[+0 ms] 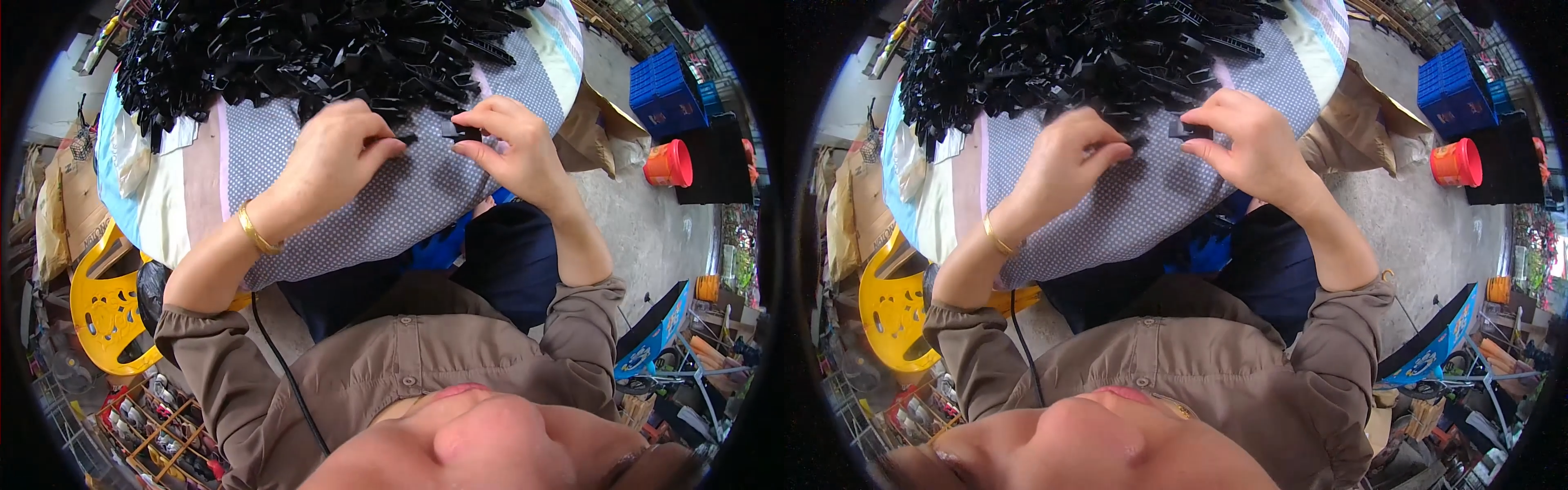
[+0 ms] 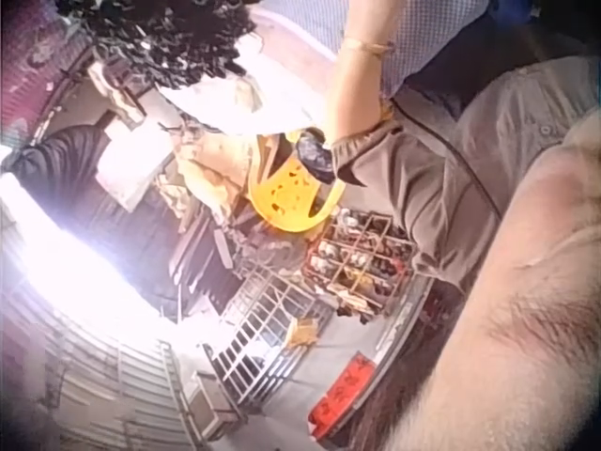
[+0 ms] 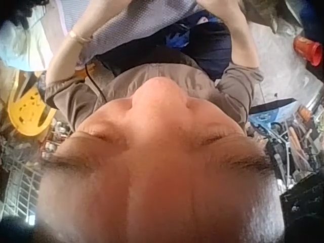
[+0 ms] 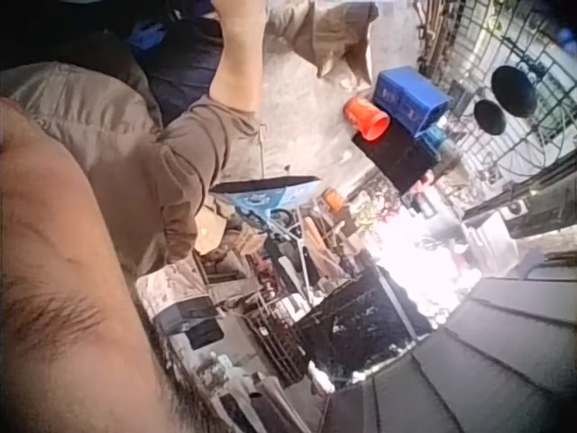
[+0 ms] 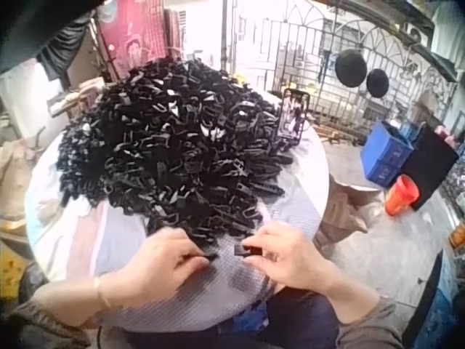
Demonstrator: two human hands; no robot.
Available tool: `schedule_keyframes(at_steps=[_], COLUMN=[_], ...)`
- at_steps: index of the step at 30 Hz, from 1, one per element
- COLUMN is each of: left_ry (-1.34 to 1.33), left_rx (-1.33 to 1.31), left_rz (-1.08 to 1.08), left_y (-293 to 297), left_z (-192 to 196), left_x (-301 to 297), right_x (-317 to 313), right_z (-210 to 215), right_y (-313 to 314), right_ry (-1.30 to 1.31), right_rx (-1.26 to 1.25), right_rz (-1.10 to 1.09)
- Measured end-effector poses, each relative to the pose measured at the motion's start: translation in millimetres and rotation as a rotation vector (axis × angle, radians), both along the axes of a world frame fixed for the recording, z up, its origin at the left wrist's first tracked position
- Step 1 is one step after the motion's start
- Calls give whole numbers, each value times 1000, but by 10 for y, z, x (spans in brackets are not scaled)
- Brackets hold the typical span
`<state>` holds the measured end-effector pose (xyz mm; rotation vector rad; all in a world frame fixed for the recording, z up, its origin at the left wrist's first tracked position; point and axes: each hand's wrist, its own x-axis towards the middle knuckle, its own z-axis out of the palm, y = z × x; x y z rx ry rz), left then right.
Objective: Assembling small black plastic hardware parts by snapping components together and stacking the finished pieces on a table.
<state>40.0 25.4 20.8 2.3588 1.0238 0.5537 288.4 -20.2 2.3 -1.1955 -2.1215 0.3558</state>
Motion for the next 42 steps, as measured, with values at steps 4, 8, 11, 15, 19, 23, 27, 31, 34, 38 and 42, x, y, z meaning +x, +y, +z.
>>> schedule_keyframes(at_steps=[4,8,11,15,19,23,27,31,34,38,42], left_ry=[-24,-69,-106,112,88,2,-12,25,43,17,-118], left_rx=[-137,21,236,86,18,-104,-44,-8,49,74,140], left_rz=[-125,-154,-80,-121,-85,19,-41,-30,-45,-80,-118], left_y=[-97,-38,-75,-169,-181,-181,-148,-152,-150,-145,-220], left_z=[-30,-132,-39,54,-22,-16,-40,-58,-62,-92,-212], left_x=[136,154,59,-51,-63,-66,-92,-79,-80,-74,-16], right_x=[-29,-51,-61,-52,-115,-105,-127,-126,-141,-226,-335], right_z=[26,0,-76,-92,-83,17,-6,-9,-2,-42,-92], right_y=[-4,-3,8,24,17,-36,-43,-58,-85,-56,-46], right_ry=[169,172,77,61,48,-16,6,-8,-4,-9,56], right_rx=[-27,-55,14,59,74,79,90,85,75,77,105], right_rz=[150,223,222,152,168,173,150,153,142,147,221])
